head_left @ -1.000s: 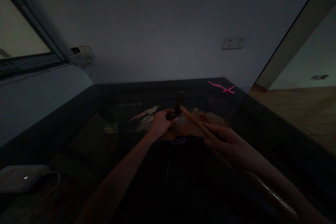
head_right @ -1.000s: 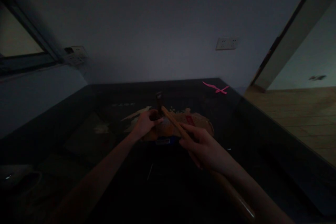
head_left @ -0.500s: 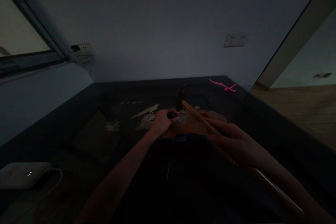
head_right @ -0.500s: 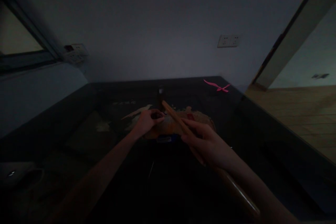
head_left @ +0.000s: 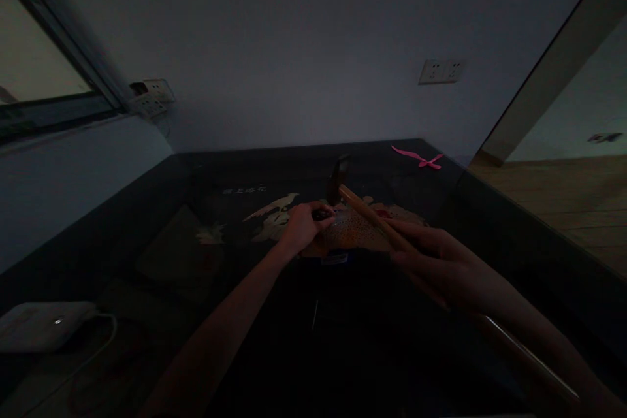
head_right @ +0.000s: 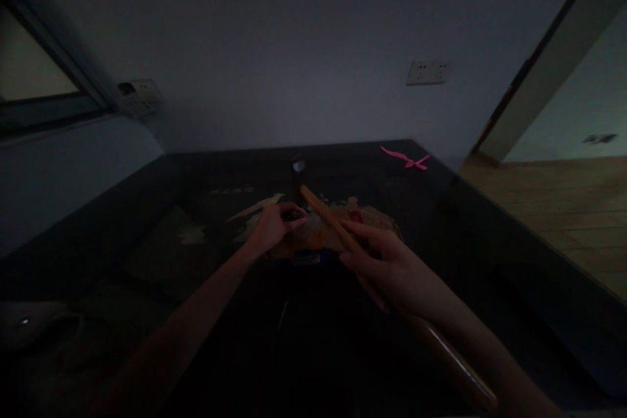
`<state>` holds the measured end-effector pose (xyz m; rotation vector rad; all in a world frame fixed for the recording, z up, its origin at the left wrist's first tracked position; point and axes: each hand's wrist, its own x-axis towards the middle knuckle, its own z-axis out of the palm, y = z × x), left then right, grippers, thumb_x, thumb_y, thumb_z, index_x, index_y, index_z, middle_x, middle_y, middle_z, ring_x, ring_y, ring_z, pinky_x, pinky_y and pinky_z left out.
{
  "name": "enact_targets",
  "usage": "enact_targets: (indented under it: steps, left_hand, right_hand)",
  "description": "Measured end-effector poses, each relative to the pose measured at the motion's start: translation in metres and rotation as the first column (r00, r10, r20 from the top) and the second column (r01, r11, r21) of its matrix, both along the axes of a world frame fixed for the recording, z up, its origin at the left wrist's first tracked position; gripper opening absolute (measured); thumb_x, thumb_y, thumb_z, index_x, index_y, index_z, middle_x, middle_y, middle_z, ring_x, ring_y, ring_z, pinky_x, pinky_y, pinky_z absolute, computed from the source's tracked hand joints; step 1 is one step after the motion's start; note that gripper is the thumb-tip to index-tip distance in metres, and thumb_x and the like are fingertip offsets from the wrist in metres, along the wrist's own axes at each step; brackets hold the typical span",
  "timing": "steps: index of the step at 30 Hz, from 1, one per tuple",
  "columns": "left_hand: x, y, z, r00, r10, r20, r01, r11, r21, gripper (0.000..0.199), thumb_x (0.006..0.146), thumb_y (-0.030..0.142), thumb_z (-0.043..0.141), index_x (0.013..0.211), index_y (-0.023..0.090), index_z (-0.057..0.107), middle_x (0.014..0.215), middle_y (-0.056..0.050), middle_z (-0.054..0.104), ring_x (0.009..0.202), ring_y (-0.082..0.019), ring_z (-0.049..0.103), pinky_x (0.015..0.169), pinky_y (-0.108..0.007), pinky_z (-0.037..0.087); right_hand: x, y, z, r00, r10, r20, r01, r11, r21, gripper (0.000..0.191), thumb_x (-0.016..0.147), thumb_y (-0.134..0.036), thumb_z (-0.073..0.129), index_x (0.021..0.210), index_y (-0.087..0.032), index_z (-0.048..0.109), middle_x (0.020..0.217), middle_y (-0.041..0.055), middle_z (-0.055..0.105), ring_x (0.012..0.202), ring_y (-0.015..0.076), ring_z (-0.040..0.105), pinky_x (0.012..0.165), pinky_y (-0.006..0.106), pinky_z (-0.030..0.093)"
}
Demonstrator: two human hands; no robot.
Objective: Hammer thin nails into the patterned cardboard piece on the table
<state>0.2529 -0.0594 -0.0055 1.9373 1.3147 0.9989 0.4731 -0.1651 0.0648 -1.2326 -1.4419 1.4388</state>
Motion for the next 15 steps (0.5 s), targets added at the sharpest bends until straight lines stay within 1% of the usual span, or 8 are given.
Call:
enact_targets:
  steps: [2,5,7,9,11,13,15]
  left_hand:
    - [-0.0003,0.0001,-0.0004,1.0,-0.001,-0.004,0.001,1.0,0.005,0.008,0.072,0.019,0.065,0.079,0.017,0.068,0.082,-0.003,0.072,0.075,-0.017,0.066,0.072,-0.028,0.05]
    - [-0.002,0.0018,-0.0027,0.998,0.04,-0.051,-0.039,0.999,0.022,0.014,0.071,0.022,0.067,0.084,0.018,0.069,0.084,-0.004,0.072,0.076,-0.019,0.066,0.072,-0.029,0.05]
    - [-0.0029,0.0032,-0.0046,0.996,0.053,-0.066,-0.052,0.998,0.022,0.02,0.07,0.023,0.067,0.089,0.018,0.069,0.086,-0.005,0.072,0.078,-0.02,0.066,0.072,-0.031,0.05]
    - [-0.003,0.0039,-0.0057,0.997,0.038,-0.062,-0.037,0.999,0.014,0.021,0.07,0.022,0.066,0.091,0.018,0.068,0.086,-0.005,0.072,0.079,-0.02,0.066,0.072,-0.031,0.049]
    - [-0.0025,0.0039,-0.0059,0.998,0.027,-0.049,-0.026,1.0,0.016,0.017,0.071,0.021,0.065,0.088,0.018,0.068,0.084,-0.004,0.072,0.078,-0.019,0.066,0.072,-0.03,0.049]
    - [-0.002,0.0034,-0.0057,0.999,0.018,-0.036,-0.017,0.999,0.031,0.014,0.071,0.02,0.065,0.085,0.019,0.068,0.082,-0.003,0.071,0.076,-0.017,0.065,0.072,-0.028,0.049]
    - [-0.0019,0.0029,-0.0055,0.999,0.023,-0.029,-0.022,0.999,0.046,0.014,0.07,0.019,0.066,0.085,0.019,0.068,0.081,-0.002,0.07,0.075,-0.017,0.065,0.072,-0.028,0.049]
  right_hand:
    - [0.0006,0.0011,0.0015,0.999,0.02,0.032,-0.02,1.0,0.012,0.055,0.071,-0.032,0.068,0.124,-0.02,0.058,0.05,-0.0031,0.055,0.036,0.0097,0.046,0.029,0.018,0.033]
    - [0.0002,0.0044,-0.0035,0.994,0.065,0.087,-0.065,0.998,0.0,0.056,0.074,-0.035,0.065,0.127,-0.019,0.056,0.048,-0.0038,0.053,0.035,0.0096,0.045,0.03,0.018,0.034]
    - [0.0,0.006,-0.0061,0.988,0.105,0.117,-0.101,0.994,-0.037,0.058,0.075,-0.035,0.063,0.129,-0.019,0.053,0.044,-0.0061,0.049,0.032,0.0082,0.04,0.029,0.018,0.032]
    - [0.001,0.0063,-0.0046,0.983,0.14,0.117,-0.133,0.989,-0.066,0.059,0.077,-0.035,0.062,0.132,-0.019,0.05,0.042,-0.0082,0.044,0.029,0.0064,0.035,0.028,0.016,0.028]
    - [0.003,0.0056,-0.0002,0.987,0.139,0.084,-0.135,0.989,-0.055,0.06,0.077,-0.034,0.062,0.134,-0.02,0.048,0.042,-0.0083,0.044,0.029,0.0058,0.034,0.027,0.016,0.025]
    - [0.0049,0.005,0.0033,0.992,0.114,0.053,-0.113,0.993,-0.023,0.061,0.076,-0.033,0.064,0.134,-0.021,0.049,0.044,-0.0068,0.048,0.029,0.0063,0.035,0.027,0.017,0.026]
    - [0.0055,0.0052,0.003,0.995,0.093,0.047,-0.093,0.996,-0.008,0.06,0.076,-0.032,0.065,0.133,-0.021,0.049,0.046,-0.0056,0.051,0.029,0.0065,0.036,0.027,0.018,0.027]
